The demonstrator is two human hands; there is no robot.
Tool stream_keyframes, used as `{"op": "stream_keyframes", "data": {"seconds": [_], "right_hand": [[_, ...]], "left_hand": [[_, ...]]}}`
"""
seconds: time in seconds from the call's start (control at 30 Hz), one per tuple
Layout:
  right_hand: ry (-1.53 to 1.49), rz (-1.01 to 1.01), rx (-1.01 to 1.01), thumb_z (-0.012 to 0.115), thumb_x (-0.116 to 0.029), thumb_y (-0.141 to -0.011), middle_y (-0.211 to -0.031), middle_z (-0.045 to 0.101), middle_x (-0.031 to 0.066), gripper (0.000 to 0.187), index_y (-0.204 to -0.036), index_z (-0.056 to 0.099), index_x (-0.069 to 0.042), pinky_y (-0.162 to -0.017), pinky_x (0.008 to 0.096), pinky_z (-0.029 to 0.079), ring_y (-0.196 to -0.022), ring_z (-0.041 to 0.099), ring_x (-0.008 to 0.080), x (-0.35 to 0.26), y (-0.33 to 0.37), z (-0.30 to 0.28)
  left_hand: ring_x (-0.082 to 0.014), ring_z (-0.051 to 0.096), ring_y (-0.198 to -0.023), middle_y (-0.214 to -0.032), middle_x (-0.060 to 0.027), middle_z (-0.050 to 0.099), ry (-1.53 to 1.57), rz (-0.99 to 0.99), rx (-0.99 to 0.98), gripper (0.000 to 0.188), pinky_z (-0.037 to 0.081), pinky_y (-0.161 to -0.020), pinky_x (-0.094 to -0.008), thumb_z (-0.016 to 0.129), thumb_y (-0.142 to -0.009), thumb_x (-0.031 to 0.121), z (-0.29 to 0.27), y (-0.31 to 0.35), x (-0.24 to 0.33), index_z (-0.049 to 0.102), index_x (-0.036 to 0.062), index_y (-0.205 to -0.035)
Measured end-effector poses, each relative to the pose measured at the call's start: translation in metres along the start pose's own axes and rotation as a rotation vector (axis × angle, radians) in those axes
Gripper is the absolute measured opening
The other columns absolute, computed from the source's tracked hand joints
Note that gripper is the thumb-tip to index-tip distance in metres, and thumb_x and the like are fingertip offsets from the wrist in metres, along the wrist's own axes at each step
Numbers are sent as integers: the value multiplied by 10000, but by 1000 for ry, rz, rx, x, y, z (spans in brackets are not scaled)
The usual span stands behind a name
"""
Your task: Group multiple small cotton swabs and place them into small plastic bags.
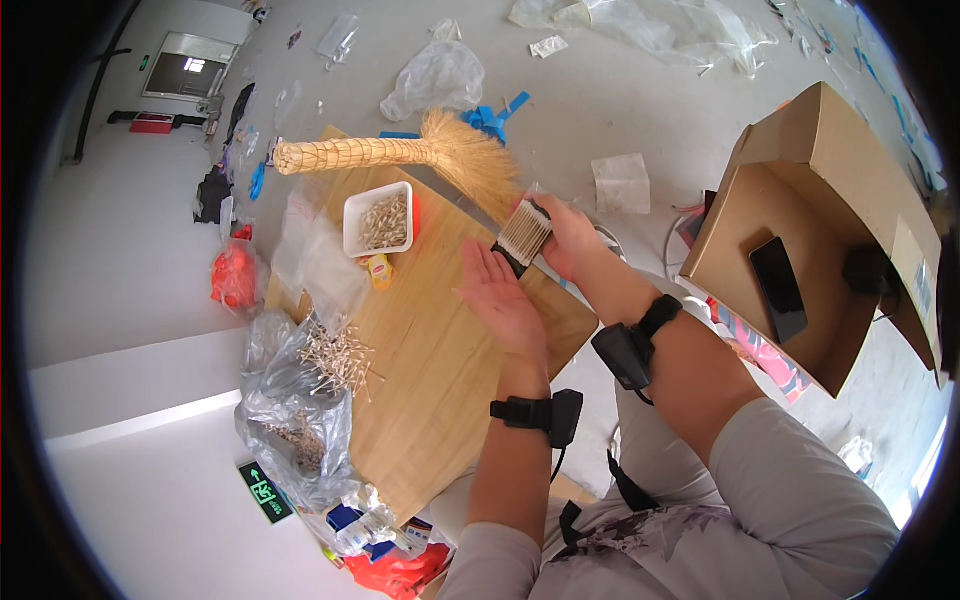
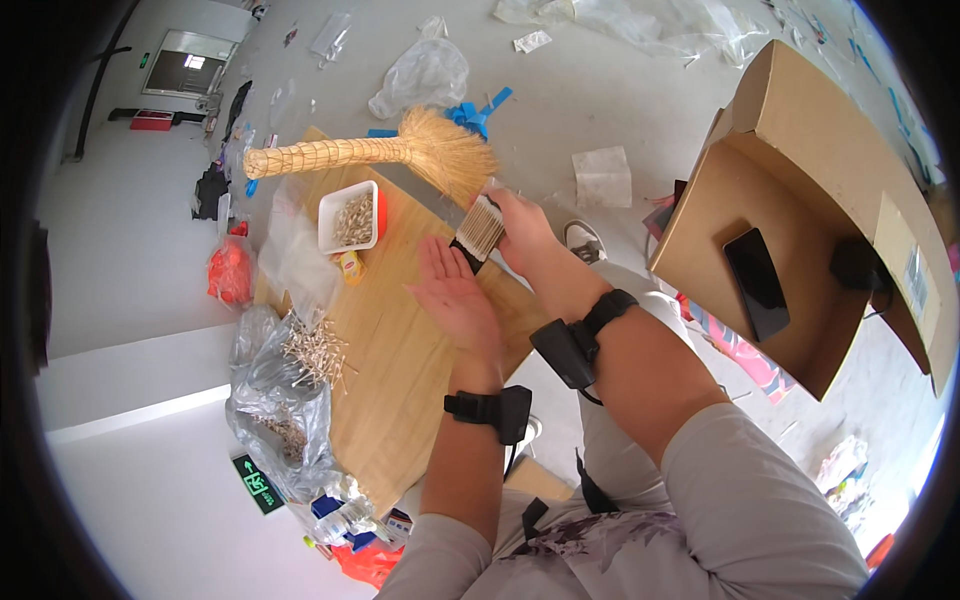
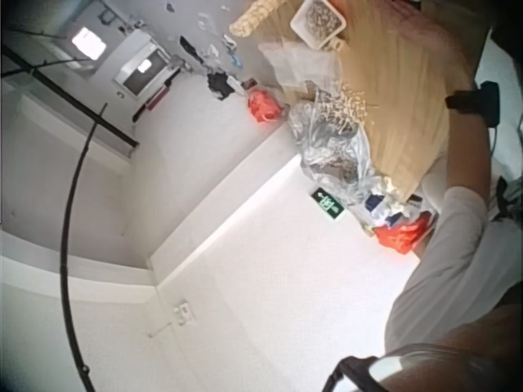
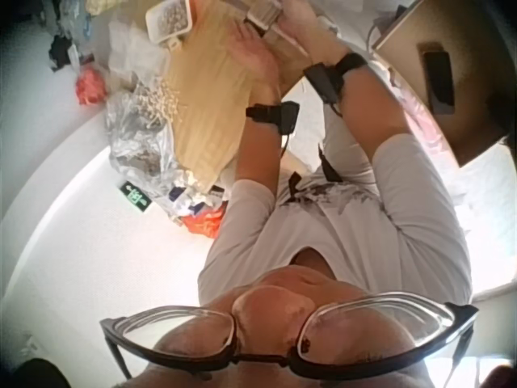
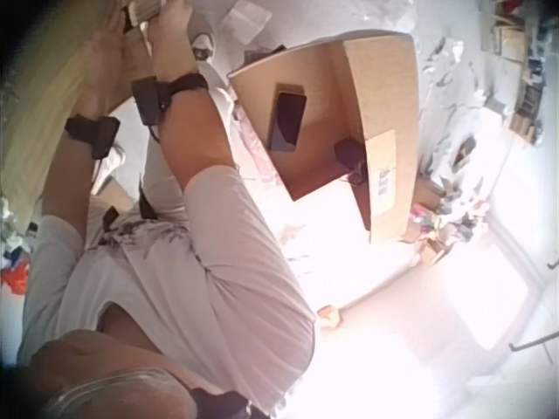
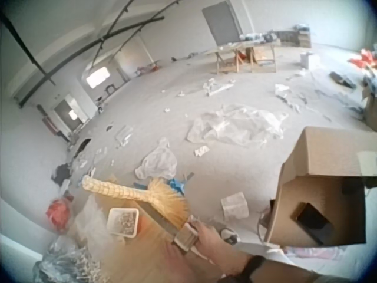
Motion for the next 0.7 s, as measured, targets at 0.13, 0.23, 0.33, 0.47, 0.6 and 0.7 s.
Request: {"op": "stream_keyframes", "data": {"seconds": [0.13,0.23,0.33,0.47,0.6,0.7], "right_hand": [[0,12,59,606,-151,-1049,-1200,679,132,307,-1304,591,18,-975,432,589,-1148,671,261,3,-3,6],[-23,5,65,621,-124,-1043,-1248,661,141,317,-1317,582,31,-1012,421,584,-1175,667,268,5,0,8],[-32,-32,68,621,-112,-1044,-1274,647,143,327,-1328,573,42,-1041,423,574,-1209,657,276,8,-5,3],[-3,-10,66,596,-105,-1045,-1254,650,147,309,-1313,570,46,-1008,420,584,-1178,661,270,6,-3,6],[-121,49,42,482,-117,-1067,-1239,645,156,284,-1288,563,42,-1000,447,552,-1133,652,284,2,4,2],[-83,8,-1,466,-128,-1062,-1198,635,143,263,-1250,574,20,-1017,443,519,-1119,635,283,-3,9,-3]], "left_hand": [[-322,130,-1612,-1725,-214,157,19,-7,-19,890,122,-1324,-443,191,-1090,650,-3,-6,-4,158,-52,-1637],[-324,144,-1609,-1724,-208,170,-39,-15,-41,884,124,-1323,-445,188,-1092,646,0,-9,-8,169,-51,-1635],[-331,141,-1609,-1725,-208,170,-69,-24,-73,877,119,-1323,-447,183,-1095,641,5,-9,-8,166,-48,-1637],[-329,126,-1613,-1728,-208,158,-36,-29,-84,862,110,-1324,-446,175,-1099,630,4,-6,-1,165,-42,-1639],[-324,110,-1616,-1732,-205,143,-101,-33,4,860,100,-1325,-445,183,-1099,630,5,10,7,163,-37,-1643],[-323,106,-1617,-1735,-203,136,-4,-58,9,856,98,-1325,-444,190,-1101,622,10,24,5,152,-37,-1645]]}}
Point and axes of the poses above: each hand's wrist, its own y-axis away from the middle knuckle, its own z-axis out of the palm, x = y × z, the point moved 4 cm from there along -y, towards the middle knuckle
